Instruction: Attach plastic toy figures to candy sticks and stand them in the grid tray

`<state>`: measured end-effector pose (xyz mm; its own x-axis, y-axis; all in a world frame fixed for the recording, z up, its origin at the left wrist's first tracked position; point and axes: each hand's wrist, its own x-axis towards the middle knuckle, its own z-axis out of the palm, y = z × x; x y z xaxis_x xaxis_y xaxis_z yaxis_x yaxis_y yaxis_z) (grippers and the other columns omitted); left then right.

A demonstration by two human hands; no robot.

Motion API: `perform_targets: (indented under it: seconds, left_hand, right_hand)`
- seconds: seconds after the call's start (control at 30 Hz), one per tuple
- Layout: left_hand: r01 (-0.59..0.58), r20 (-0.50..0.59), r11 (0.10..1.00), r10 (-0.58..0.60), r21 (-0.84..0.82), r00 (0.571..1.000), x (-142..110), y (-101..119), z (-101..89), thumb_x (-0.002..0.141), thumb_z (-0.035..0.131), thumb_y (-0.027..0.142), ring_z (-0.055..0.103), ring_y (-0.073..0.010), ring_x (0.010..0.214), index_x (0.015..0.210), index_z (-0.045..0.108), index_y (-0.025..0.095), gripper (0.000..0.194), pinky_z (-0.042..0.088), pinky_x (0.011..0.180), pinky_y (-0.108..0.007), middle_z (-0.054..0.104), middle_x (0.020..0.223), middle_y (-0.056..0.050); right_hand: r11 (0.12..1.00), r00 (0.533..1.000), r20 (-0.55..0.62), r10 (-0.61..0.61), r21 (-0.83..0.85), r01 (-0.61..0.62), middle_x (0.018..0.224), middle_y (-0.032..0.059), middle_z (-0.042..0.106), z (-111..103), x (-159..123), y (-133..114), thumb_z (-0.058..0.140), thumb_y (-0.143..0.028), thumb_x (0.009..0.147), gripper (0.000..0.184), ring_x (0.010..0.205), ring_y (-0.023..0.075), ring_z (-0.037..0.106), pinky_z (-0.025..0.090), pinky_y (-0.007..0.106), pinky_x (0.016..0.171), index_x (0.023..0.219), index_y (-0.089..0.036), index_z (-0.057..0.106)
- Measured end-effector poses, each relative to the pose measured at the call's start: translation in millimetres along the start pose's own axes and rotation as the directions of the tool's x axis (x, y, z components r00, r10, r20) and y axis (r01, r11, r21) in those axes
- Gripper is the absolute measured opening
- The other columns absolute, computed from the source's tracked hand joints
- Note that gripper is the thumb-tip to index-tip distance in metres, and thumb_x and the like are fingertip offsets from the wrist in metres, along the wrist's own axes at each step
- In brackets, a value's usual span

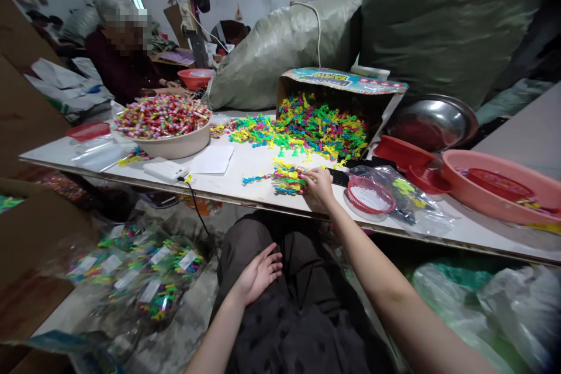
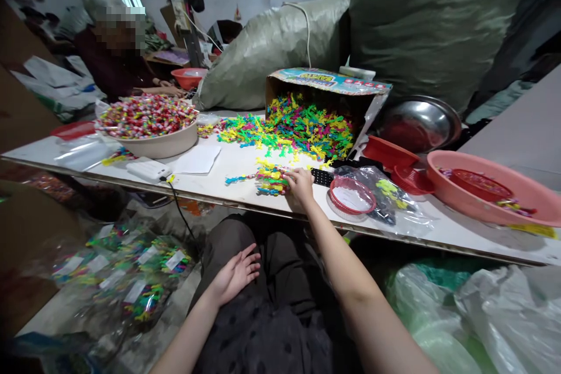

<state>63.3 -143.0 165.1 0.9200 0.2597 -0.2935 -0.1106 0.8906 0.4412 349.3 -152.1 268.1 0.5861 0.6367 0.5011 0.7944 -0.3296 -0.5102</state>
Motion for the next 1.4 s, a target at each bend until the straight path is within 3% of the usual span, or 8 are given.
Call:
perform_targets:
  seconds: [0.3,0.83,1.0,1.1,1.2,1.3,1.37,1.4]
  left_hand:
    - [0.013,-0.032,1.0,-0.013,-0.001,0.999,-6.2,-2.8,0.0,0.085,0.046,0.032,0.055,-0.0161,0.086,0.121,0.045,0.018,0.038,0.04,0.078,-0.031,0.055,0.104,-0.008]
    - [0.184,0.115,0.977,-0.172,-0.108,0.978,24.1,4.2,5.4,0.077,0.056,0.042,0.055,-0.0168,0.084,0.108,0.057,0.015,0.041,0.037,0.075,-0.03,0.055,0.1,-0.01]
    - [0.021,0.153,0.998,-0.031,0.063,0.988,26.1,64.2,31.6,0.075,0.059,0.043,0.054,-0.0166,0.087,0.106,0.06,0.016,0.04,0.037,0.079,-0.029,0.057,0.099,-0.01]
    - [-0.213,0.038,0.967,0.21,0.14,0.977,30.2,108.3,50.3,0.064,0.066,0.052,0.054,-0.0192,0.088,0.119,0.052,0.024,0.063,0.042,0.077,-0.033,0.051,0.114,-0.01]
    - [-0.384,-0.3,0.907,0.42,0.176,0.856,34.3,138.5,56.5,0.059,0.07,0.052,0.055,-0.0211,0.09,0.112,0.056,0.02,0.063,0.044,0.08,-0.035,0.056,0.106,-0.01]
    - [-0.511,-0.63,0.849,0.472,0.137,0.617,32.3,152.3,46.2,0.053,0.076,0.046,0.057,-0.0176,0.083,0.092,0.062,0.016,0.05,0.047,0.077,-0.03,0.061,0.085,-0.005]
    - [-0.56,-0.738,0.821,0.447,0.114,0.506,26.0,156.0,33.8,0.045,0.08,0.042,0.056,-0.0151,0.078,0.081,0.061,0.015,0.048,0.048,0.072,-0.026,0.061,0.08,-0.003]
    - [-0.57,-0.761,0.815,0.436,0.108,0.479,21.6,157.0,27.5,0.042,0.081,0.042,0.056,-0.0148,0.077,0.077,0.061,0.015,0.048,0.048,0.07,-0.024,0.061,0.079,-0.002]
  right_hand:
    - [0.958,0.991,0.049,0.126,-0.265,-0.109,0.107,0.0054,0.059,-7.1,53.5,27.9,0.034,-0.027,0.089,0.031,0.102,0.021,0.046,0.027,0.034,0.087,0.105,-0.022,0.06]
    - [0.796,0.801,0.315,0.509,-0.527,-0.298,0.094,0.0164,0.063,13.5,163.3,54.7,0.067,-0.026,0.064,0.048,0.084,0.0277,0.059,0.043,0.035,0.069,0.107,-0.009,0.057]
    - [0.975,0.847,0.497,0.188,0.01,-0.222,0.078,0.0051,0.062,-15.2,162.2,-11.5,0.06,-0.032,0.073,0.047,0.063,0.015,0.058,0.043,0.025,0.055,0.116,-0.016,0.048]
    - [0.843,0.639,0.711,-0.294,0.508,-0.178,0.073,0.0009,0.061,-3.3,133.3,-91.7,0.06,-0.03,0.073,0.031,0.066,0.0124,0.057,0.045,0.024,0.062,0.1,-0.017,0.051]
    - [0.802,0.345,0.782,-0.518,0.585,-0.122,0.077,0.0007,0.061,28.8,106.0,-159.2,0.057,-0.019,0.076,0.016,0.07,0.01,0.056,0.044,0.021,0.063,0.09,-0.016,0.051]
    - [0.81,0.07,0.808,-0.585,0.578,0.097,0.078,-0.0005,0.062,69.6,114.0,-188.6,0.06,-0.024,0.076,0.018,0.07,0.0095,0.055,0.043,0.02,0.065,0.091,-0.016,0.054]
    - [0.801,0.137,0.842,-0.522,0.43,0.417,0.081,-0.0008,0.062,97.3,141.2,-190.0,0.059,-0.029,0.078,0.019,0.073,0.0111,0.055,0.043,0.022,0.068,0.094,-0.02,0.058]
    - [0.792,0.33,0.82,-0.468,0.224,0.568,0.083,-0.0004,0.062,110.9,158.5,-187.4,0.056,-0.032,0.08,0.018,0.075,0.0127,0.054,0.042,0.024,0.07,0.095,-0.022,0.059]
